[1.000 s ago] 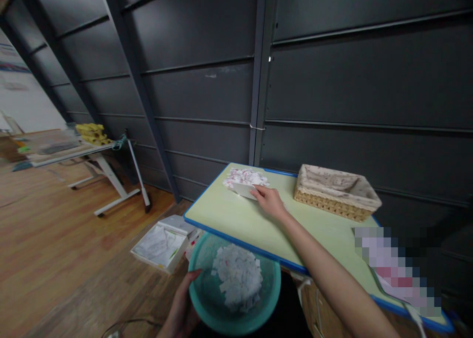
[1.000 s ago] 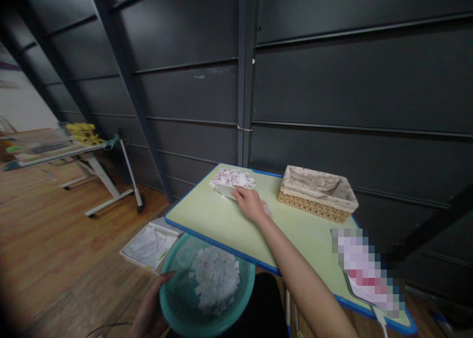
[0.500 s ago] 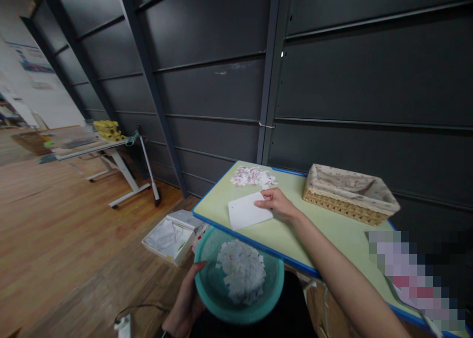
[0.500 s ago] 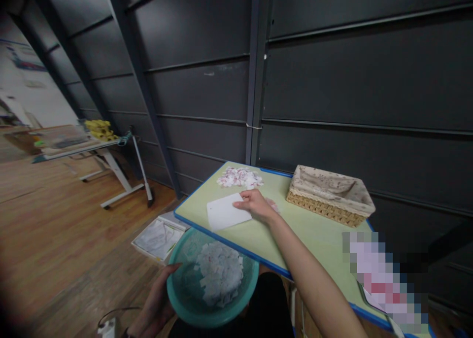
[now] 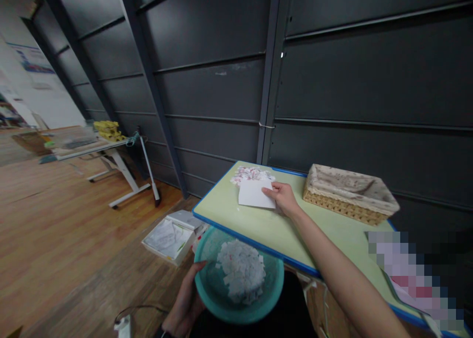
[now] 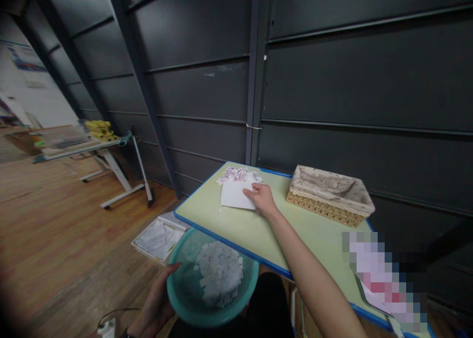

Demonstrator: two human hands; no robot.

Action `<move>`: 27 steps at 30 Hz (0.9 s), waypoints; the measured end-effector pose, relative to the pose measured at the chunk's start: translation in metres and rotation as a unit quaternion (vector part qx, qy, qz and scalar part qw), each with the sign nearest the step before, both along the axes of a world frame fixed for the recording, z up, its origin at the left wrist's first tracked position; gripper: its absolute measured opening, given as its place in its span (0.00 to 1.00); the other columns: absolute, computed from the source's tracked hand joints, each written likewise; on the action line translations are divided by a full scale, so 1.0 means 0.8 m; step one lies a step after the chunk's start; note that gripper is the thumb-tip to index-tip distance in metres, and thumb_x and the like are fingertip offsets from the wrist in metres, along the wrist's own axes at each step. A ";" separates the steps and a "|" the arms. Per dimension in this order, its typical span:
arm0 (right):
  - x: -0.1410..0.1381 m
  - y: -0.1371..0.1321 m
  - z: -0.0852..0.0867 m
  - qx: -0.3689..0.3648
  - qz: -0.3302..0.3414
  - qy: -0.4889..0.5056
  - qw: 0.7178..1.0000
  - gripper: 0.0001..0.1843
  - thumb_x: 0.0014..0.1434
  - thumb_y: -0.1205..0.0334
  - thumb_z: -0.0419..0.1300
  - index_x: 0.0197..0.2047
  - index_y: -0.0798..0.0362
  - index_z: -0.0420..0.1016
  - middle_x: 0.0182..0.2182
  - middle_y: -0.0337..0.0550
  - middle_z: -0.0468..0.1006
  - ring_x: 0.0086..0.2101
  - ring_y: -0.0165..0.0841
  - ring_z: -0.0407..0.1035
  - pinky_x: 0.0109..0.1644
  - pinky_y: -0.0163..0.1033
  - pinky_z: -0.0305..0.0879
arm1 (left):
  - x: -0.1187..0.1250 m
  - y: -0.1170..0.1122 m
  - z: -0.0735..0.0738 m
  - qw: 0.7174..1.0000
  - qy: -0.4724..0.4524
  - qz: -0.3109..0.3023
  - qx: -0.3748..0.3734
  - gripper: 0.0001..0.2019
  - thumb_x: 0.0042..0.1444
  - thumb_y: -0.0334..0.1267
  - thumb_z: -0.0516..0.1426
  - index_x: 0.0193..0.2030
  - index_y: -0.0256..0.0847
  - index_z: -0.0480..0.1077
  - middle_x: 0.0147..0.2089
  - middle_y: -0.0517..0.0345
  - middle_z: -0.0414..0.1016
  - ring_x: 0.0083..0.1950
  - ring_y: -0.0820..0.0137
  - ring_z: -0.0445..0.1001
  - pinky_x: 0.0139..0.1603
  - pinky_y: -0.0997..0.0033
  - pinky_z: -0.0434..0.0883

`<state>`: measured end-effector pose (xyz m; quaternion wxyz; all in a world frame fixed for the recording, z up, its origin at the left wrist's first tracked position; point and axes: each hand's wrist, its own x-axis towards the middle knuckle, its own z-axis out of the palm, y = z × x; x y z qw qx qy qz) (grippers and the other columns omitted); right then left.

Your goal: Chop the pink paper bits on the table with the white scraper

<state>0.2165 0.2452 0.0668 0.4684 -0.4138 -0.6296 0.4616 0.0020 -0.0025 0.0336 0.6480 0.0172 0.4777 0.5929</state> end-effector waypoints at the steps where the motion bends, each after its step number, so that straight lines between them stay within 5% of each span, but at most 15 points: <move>1: 0.000 0.000 0.000 0.006 -0.006 0.000 1.000 0.21 0.40 0.45 0.67 0.23 0.54 0.68 0.17 0.35 0.68 0.20 0.29 0.60 0.22 0.33 0.51 | 0.001 0.000 0.001 1.000 0.004 0.000 0.001 0.16 0.53 0.32 0.58 0.48 0.26 0.72 0.35 0.45 0.84 0.45 0.54 0.80 0.51 0.56 0.72; 5: -0.004 -0.008 0.002 0.010 0.016 0.000 1.000 0.20 0.40 0.48 0.69 0.22 0.55 0.69 0.18 0.36 0.70 0.20 0.28 0.61 0.22 0.32 0.52 | 0.001 0.001 0.002 1.000 0.019 -0.003 -0.005 0.17 0.52 0.32 0.58 0.48 0.28 0.72 0.37 0.46 0.84 0.46 0.53 0.79 0.52 0.54 0.72; 11: -0.011 -0.027 0.010 -0.098 0.158 0.024 0.982 0.20 0.38 0.50 0.71 0.29 0.57 0.77 0.24 0.43 0.77 0.22 0.30 0.67 0.23 0.33 0.57 | 0.000 0.002 -0.001 1.000 0.013 -0.001 0.008 0.17 0.52 0.32 0.58 0.49 0.27 0.71 0.36 0.45 0.84 0.45 0.54 0.80 0.52 0.55 0.72; 19: -0.004 -0.021 0.021 -0.088 0.073 0.054 0.992 0.18 0.34 0.51 0.71 0.24 0.56 0.76 0.20 0.40 0.75 0.19 0.28 0.64 0.20 0.32 0.55 | 0.001 0.001 -0.005 1.000 0.016 0.007 0.006 0.17 0.53 0.32 0.57 0.49 0.27 0.71 0.32 0.47 0.84 0.43 0.54 0.80 0.50 0.54 0.73; 27: -0.008 -0.025 0.012 -0.107 0.122 0.030 0.986 0.19 0.36 0.52 0.71 0.28 0.57 0.78 0.23 0.43 0.78 0.21 0.30 0.68 0.22 0.33 0.59 | 0.005 0.000 0.002 1.000 0.023 0.002 0.012 0.16 0.53 0.33 0.57 0.48 0.28 0.71 0.32 0.49 0.84 0.41 0.56 0.81 0.50 0.54 0.72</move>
